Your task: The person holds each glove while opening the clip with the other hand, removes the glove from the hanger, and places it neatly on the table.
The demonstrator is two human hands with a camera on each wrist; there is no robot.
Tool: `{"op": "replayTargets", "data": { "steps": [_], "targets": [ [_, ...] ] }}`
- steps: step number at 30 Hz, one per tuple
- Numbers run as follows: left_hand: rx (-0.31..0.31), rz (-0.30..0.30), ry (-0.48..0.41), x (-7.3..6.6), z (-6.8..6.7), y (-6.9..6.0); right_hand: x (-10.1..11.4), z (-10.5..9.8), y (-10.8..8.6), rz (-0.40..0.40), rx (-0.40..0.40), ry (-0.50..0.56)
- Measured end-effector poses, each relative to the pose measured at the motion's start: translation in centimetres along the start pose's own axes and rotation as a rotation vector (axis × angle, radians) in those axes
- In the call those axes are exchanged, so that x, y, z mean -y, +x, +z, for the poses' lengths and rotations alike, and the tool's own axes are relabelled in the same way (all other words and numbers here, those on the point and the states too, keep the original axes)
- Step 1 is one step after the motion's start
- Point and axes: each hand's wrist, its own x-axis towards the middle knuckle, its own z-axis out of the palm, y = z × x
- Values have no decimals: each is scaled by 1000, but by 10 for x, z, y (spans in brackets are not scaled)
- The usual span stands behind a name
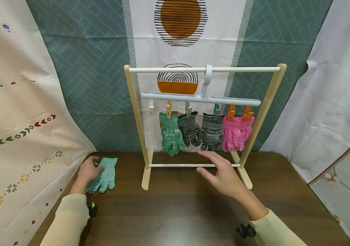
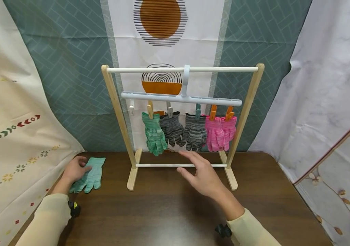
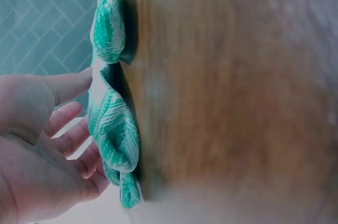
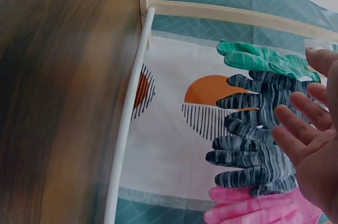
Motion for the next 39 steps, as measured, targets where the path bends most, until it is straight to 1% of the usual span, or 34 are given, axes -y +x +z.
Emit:
{"op": "replayTargets", "data": {
  "steps": [5,8,11,16,23,32,39],
  "targets": [
    [-11,3,19,-2,-5,-3,1,-2,2,3,-14,-6],
    [-26,38,25,-6,-7,-4,3,-3,4,14,-20,-2],
    [-43,81,8,-14,-10,-6,4,-5,7,23,-25,-2],
    [-59,122,-29,-36,-15,-11,5,-8,12,24,-36,4],
    [-43,153,-87,-70,-21,-20,6,-9,20,6,-56,9],
    [-42,204,-166,-105,-27,-31,9,-12,28,2,-71,32],
    [-27,263,-220,-132,-31,-42,13,-14,37,-24,-80,38]
  ]
}}
